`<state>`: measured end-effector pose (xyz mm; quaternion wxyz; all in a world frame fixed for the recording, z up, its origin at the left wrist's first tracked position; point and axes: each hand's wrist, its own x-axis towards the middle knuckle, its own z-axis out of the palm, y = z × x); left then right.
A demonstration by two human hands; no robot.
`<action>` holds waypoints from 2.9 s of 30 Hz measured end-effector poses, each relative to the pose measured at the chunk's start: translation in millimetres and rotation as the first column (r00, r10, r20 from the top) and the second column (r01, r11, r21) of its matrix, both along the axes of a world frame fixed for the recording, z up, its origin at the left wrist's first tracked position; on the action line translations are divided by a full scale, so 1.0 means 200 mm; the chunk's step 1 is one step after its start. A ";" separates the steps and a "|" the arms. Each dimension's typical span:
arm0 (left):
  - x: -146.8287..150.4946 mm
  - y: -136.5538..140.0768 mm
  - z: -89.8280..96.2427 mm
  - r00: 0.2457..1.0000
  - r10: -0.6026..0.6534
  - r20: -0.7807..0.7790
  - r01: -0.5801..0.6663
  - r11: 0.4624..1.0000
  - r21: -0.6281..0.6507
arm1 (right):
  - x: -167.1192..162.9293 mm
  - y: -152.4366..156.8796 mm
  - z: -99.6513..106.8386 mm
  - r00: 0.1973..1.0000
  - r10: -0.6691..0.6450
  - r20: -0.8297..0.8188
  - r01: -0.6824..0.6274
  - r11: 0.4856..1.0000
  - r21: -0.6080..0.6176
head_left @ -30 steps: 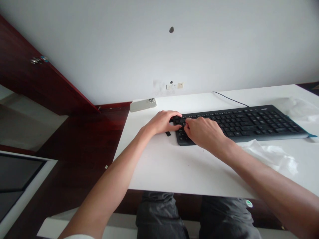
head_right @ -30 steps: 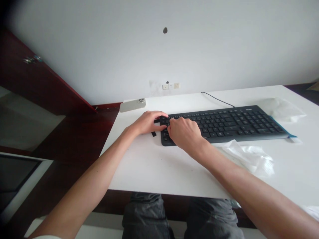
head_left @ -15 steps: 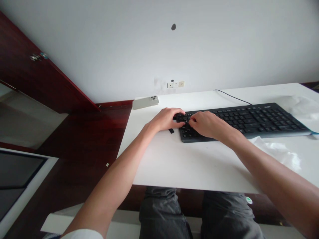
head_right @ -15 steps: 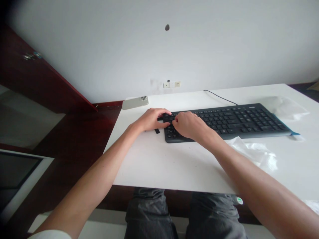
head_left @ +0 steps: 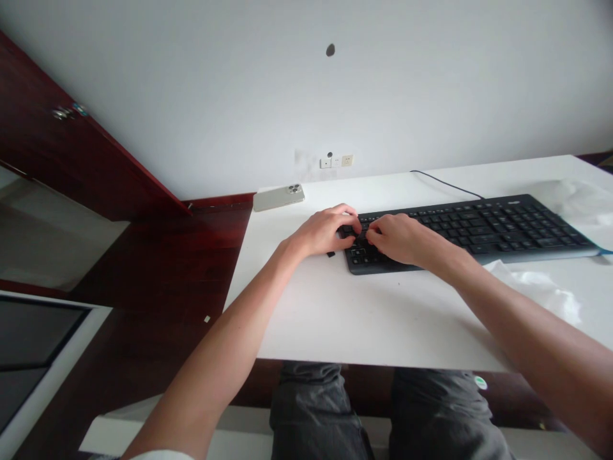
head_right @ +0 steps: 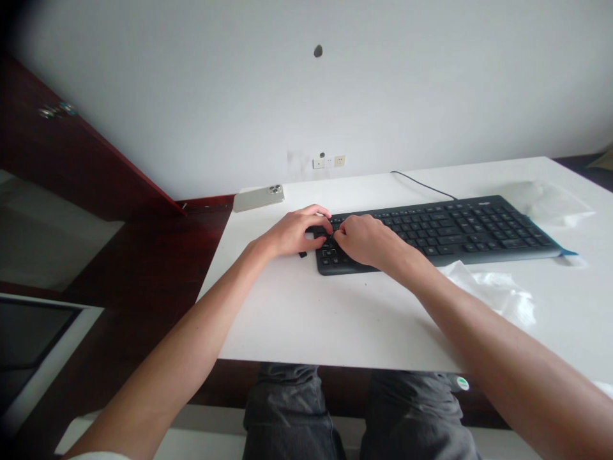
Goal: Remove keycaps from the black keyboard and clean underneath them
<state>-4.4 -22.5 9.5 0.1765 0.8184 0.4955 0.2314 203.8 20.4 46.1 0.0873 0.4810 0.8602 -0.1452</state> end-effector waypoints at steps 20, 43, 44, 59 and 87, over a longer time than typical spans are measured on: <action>0.04 -0.01 0.02 1.000 0.019 -0.001 -0.019 0.999 -0.049 | -0.01 -0.03 0.01 0.999 0.008 -0.033 -0.008 1.000 -0.011; 0.03 -0.01 0.02 0.997 0.036 0.069 -0.031 0.997 -0.070 | -0.08 0.02 0.10 0.982 0.160 0.101 -0.158 0.987 -0.034; 0.03 -0.01 0.02 0.996 0.043 0.079 -0.037 0.997 -0.073 | -0.08 0.05 0.11 0.974 0.197 0.111 -0.189 0.979 -0.076; -0.01 0.02 -0.04 0.971 0.145 0.188 -0.119 0.983 -0.140 | -0.20 0.19 0.22 0.955 0.281 0.097 -0.246 0.930 -0.272; 0.15 -0.03 0.03 0.946 0.264 -0.186 -0.261 0.964 0.042 | 0.05 0.12 -0.10 0.786 0.302 -0.539 -0.242 0.953 0.182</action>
